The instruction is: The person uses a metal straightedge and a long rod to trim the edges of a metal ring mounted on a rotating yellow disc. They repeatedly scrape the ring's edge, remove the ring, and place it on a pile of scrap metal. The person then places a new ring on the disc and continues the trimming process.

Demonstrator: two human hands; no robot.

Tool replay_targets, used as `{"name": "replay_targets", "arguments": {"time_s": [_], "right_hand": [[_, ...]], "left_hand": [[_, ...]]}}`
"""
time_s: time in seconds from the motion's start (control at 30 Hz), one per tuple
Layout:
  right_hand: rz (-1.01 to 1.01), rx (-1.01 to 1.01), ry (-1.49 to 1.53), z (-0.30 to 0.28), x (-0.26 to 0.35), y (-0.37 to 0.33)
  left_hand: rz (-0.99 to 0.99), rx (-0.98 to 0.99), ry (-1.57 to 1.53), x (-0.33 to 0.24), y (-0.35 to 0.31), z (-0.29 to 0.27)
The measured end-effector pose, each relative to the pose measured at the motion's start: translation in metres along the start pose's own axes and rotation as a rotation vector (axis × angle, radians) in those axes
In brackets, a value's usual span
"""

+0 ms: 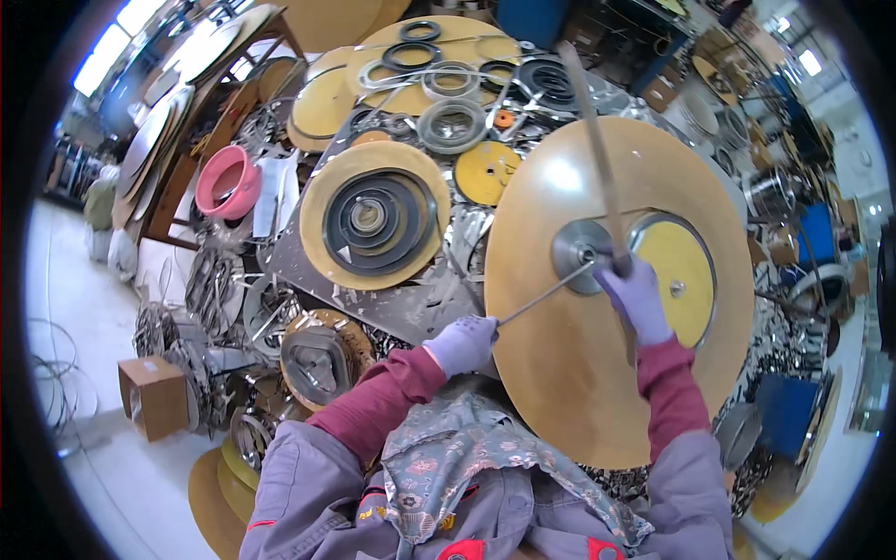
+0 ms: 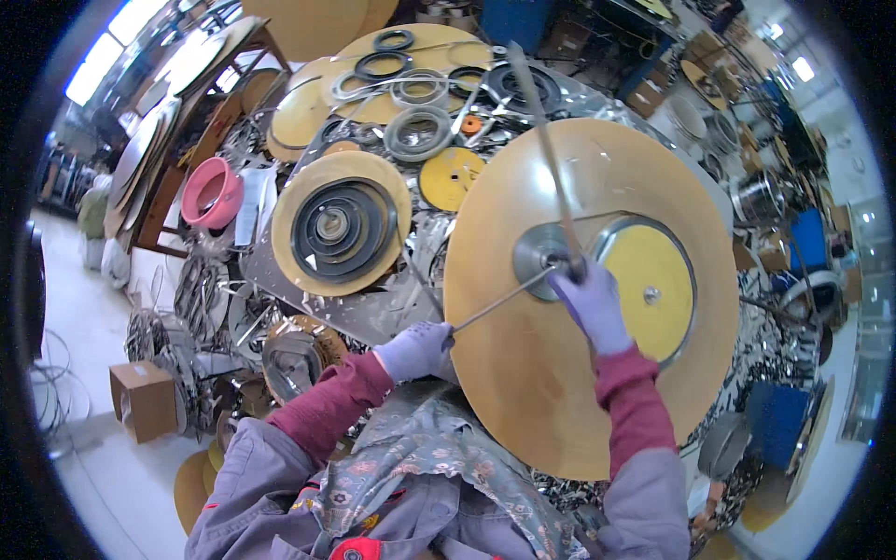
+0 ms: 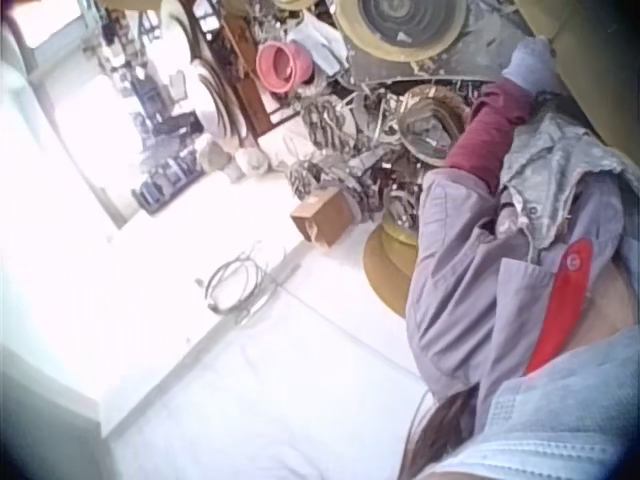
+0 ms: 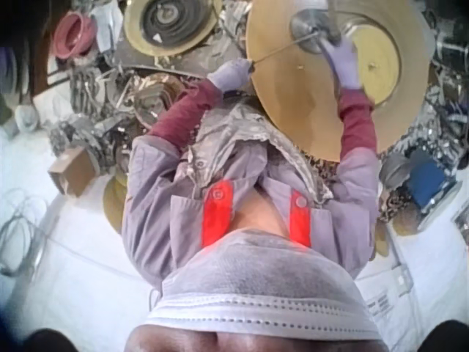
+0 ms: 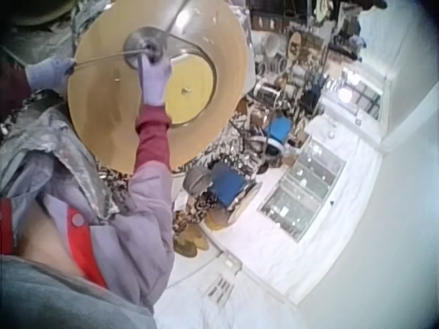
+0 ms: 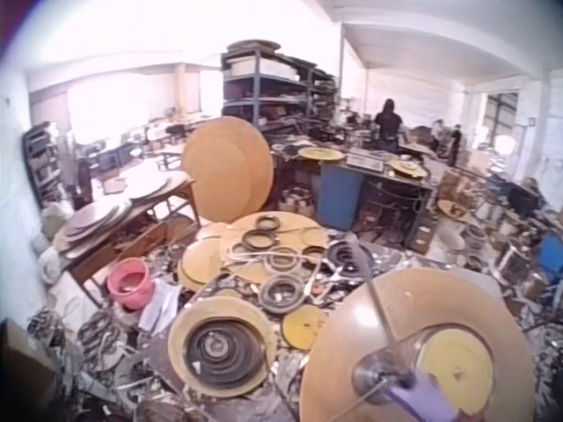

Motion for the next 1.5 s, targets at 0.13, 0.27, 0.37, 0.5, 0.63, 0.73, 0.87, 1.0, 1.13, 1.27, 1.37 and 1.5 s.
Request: {"name": "replay_targets", "arguments": {"time_s": [0.13, 0.27, 0.37, 0.5, 0.63, 0.73, 0.87, 1.0, 1.13, 1.27, 1.37, 1.5], "right_hand": [[-0.008, 0.293, 0.038, 0.12, 0.061, 0.079], [-0.042, 0.375, -0.321, 0.236, 0.082, 0.102], [-0.076, 0.402, -0.361, 0.27, 0.077, 0.106], [-0.182, 0.36, -0.426, 0.264, 0.056, 0.126], [-0.374, 0.302, -0.558, 0.244, 0.026, 0.162], [-0.459, 0.288, -0.625, 0.192, 0.034, 0.183], [-0.501, 0.098, -0.528, 0.095, -0.047, 0.23], [-0.334, -0.11, -0.645, -0.056, -0.214, 0.259], [0.109, -0.332, -0.744, -0.271, -0.405, 0.131], [0.533, -0.357, -0.967, -0.347, -0.45, -0.096], [0.565, -0.388, -0.88, -0.326, -0.395, -0.265], [1.097, -0.543, -0.1, -0.276, -0.29, -0.453]], "left_hand": [[0.01, -0.046, -0.003, -0.015, -0.017, 0.009], [-0.013, -0.057, -0.03, -0.03, -0.024, 0.011], [-0.002, -0.096, -0.05, -0.026, -0.027, 0.024], [-0.026, -0.117, -0.067, -0.028, -0.025, 0.023], [-0.067, -0.075, -0.063, -0.033, -0.015, 0.017], [-0.174, -0.017, -0.026, -0.038, -0.005, 0.007], [-0.175, 0.002, 0.002, -0.046, 0.002, -0.009], [-0.214, 0.02, -0.029, -0.059, 0.0, -0.016], [-0.194, 0.093, -0.046, -0.06, 0.023, -0.026], [-0.127, 0.059, -0.052, -0.043, 0.028, -0.038], [-0.093, 0.055, -0.001, -0.041, 0.021, -0.054], [0.005, 0.102, 0.031, -0.018, 0.02, -0.057]]}}
Point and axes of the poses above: each hand's wrist, its own y-axis towards the middle knuckle, its own z-axis out of the palm, x = y × z, the point moved 5 cm from there along y, towards the middle knuckle, and after that the axes turned 8 degrees about -x, right-handed, at the moved point
